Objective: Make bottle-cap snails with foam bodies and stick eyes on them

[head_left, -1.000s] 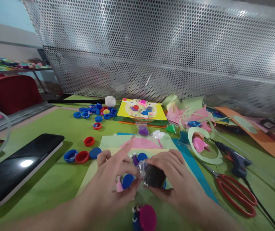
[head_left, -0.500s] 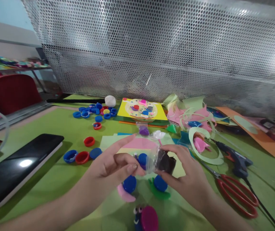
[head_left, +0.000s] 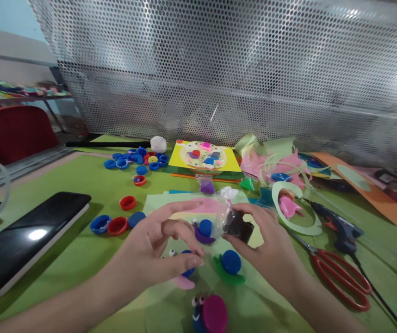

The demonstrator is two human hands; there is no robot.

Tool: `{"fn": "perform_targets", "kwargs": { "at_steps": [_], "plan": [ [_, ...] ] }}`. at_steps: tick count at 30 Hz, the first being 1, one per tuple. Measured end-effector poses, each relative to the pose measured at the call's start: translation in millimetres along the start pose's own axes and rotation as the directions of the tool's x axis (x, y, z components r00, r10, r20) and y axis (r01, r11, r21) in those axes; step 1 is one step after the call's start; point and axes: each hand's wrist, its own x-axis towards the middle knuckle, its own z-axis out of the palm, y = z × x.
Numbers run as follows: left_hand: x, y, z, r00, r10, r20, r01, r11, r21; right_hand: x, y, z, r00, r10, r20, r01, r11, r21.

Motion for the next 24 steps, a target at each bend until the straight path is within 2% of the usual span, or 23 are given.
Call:
{"fn": "perform_targets", "kwargs": {
  "at_steps": [3, 6, 12, 15, 17, 19, 21, 24],
  "plan": [
    [0.6, -1.4, 1.2, 1.0, -0.004, -0.028, 0.004, 1.0, 0.003, 1.1, 2.8, 0.9, 0.996, 0.093, 0.006, -0.093, 0.996, 0.005],
    [0.8, -2.9, 1.2, 0.997, 0.037, -0.067, -0.028, 0.992, 0.125, 1.1, 3.5, -1.0, 0.994, 0.111, 0.017, -0.112, 0.992, 0.058],
    [-0.2, -3.7, -1.0, 1.0, 0.008, -0.019, -0.004, 0.983, 0.185, -0.4, 0.5, -5.7, 0.999, -0.043, -0.008, 0.044, 0.991, 0.129],
    [0.4, -4.5, -2.0, 0.999, 0.027, -0.026, -0.02, 0.972, 0.234, 0.1, -0.1, -5.4, 0.993, -0.122, -0.005, 0.122, 0.986, 0.118],
    [1.3, -5.0, -2.0, 0.998, 0.038, -0.041, -0.027, 0.968, 0.249, 0.4, 0.5, -4.3, 0.991, -0.132, -0.003, 0.132, 0.986, 0.101],
    [2.1, -5.4, -1.6, 0.997, 0.061, -0.057, -0.045, 0.966, 0.254, 0.6, 2.5, -2.5, 0.997, -0.081, 0.003, 0.081, 0.994, 0.072],
    [2.7, -5.7, -1.3, 0.993, 0.09, -0.072, -0.068, 0.961, 0.267, 1.1, 6.1, -0.2, 0.999, 0.039, 0.007, -0.039, 0.999, 0.026],
    [2.7, -6.2, -1.4, 0.989, 0.123, -0.086, -0.094, 0.955, 0.283, 2.3, 12.2, 2.4, 0.975, 0.22, 0.013, -0.22, 0.975, -0.024]
  ]
}}
